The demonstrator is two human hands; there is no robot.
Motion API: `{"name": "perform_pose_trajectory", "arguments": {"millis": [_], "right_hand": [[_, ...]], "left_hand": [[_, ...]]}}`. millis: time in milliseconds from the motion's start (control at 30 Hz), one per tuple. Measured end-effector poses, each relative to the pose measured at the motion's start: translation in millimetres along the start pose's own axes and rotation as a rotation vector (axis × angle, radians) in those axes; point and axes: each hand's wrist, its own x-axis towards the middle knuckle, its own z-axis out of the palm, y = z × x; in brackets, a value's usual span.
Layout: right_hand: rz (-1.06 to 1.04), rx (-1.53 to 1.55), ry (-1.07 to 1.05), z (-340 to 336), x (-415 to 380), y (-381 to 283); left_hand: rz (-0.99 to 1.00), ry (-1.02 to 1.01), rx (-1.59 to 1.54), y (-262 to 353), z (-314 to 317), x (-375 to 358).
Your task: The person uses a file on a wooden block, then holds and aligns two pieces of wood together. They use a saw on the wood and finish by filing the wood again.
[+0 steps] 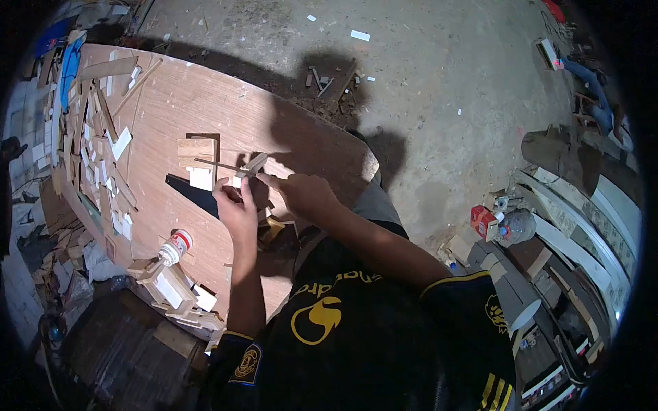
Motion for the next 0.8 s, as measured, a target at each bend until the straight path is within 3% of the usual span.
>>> {"name": "perform_pose_trajectory", "arguments": {"millis": [67,133,300,433,800], "right_hand": [[0.025,0.014,0.002,-0.3,0.1,-0.6],[-0.003,0.006,0.018,5.3,0.8,3.9],[-0.027,-0.012,-0.001,0.1,0.9,0.8],[0.003,-0.021,-0.024,-7.8,-1.3,-6.5],[-0.007,-0.081,0.074,7.9,-15.7,17.9]], "left_hand": [[0.104,0.019,0.091,0.4,-9.0,10.5],[0.263,-0.151,0.376,3.1,-18.6,19.2],[0.302,-0.394,0.732,16.8,-29.2,33.4],[0.260,-0.529,0.802,25.4,-26.7,41.6],[0.130,-0.577,0.781,20.3,-20.2,50.7]]}}
